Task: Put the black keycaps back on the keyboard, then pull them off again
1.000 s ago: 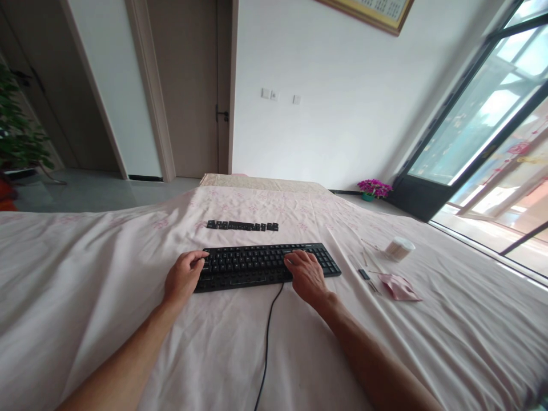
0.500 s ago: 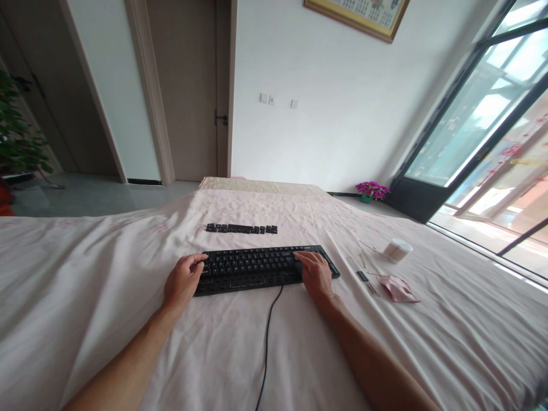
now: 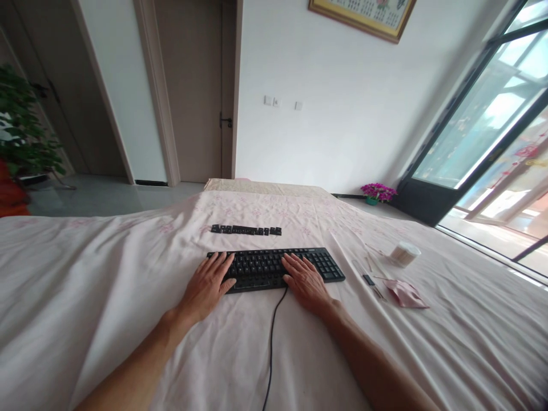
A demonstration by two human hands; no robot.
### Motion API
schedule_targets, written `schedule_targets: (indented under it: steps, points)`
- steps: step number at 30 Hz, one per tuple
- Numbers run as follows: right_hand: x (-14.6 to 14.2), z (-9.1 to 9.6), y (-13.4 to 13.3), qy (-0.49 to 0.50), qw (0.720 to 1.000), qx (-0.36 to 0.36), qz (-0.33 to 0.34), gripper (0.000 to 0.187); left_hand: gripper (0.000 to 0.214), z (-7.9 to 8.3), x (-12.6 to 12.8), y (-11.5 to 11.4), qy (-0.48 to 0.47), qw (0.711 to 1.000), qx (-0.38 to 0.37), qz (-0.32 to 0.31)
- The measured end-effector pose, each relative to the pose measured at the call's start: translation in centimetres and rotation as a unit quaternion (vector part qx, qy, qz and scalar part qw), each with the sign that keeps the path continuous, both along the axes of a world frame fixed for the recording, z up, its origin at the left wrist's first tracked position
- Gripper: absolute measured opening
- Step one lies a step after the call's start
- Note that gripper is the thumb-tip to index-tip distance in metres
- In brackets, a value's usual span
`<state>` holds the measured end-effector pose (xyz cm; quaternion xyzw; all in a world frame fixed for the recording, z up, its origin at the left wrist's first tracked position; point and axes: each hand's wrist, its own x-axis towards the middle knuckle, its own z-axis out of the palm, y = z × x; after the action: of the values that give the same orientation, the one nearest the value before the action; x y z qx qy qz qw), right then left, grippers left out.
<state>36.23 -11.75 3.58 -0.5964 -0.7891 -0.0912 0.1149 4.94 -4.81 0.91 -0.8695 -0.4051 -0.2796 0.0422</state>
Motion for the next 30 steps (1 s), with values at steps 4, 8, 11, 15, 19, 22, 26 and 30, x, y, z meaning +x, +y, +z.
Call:
schedule_targets:
  steps: [4,8,11,15,19,22,26,30]
  points:
    - [-0.2,-0.2,0.0,0.007,1.000,0.012,-0.006,0.052,0.056,0.0,0.1,-0.2,0.061,0.998,0.005,0.004]
    - [-0.6,-0.3,0.0,0.010,1.000,0.028,0.010,0.057,0.056,0.2,0.2,-0.2,0.077,0.997,0.010,0.010]
    - [-0.9,-0.2,0.3,0.005,0.999,0.018,0.034,0.052,0.056,0.2,0.3,-0.3,0.075,0.997,0.014,0.014]
    - [-1.0,-0.4,0.7,0.012,0.999,0.020,0.031,0.048,0.057,0.4,0.4,-0.5,0.063,0.998,0.025,0.010]
    - [-1.0,-0.7,0.7,0.013,0.999,0.037,0.034,0.054,0.062,0.9,0.4,-1.0,0.065,0.997,0.020,-0.027]
    - [-1.1,-0.8,0.8,0.007,0.999,0.031,0.041,0.053,0.063,1.3,0.4,-1.1,0.062,0.997,-0.005,-0.037]
    - [-1.1,-0.9,1.1,0.005,0.999,0.023,0.040,0.050,0.056,1.3,0.2,-0.7,0.028,0.997,-0.046,-0.048]
    - [-1.0,-1.1,1.3,0.009,0.999,0.031,0.039,0.050,0.044,1.1,-0.3,0.3,-0.068,0.993,-0.091,-0.036]
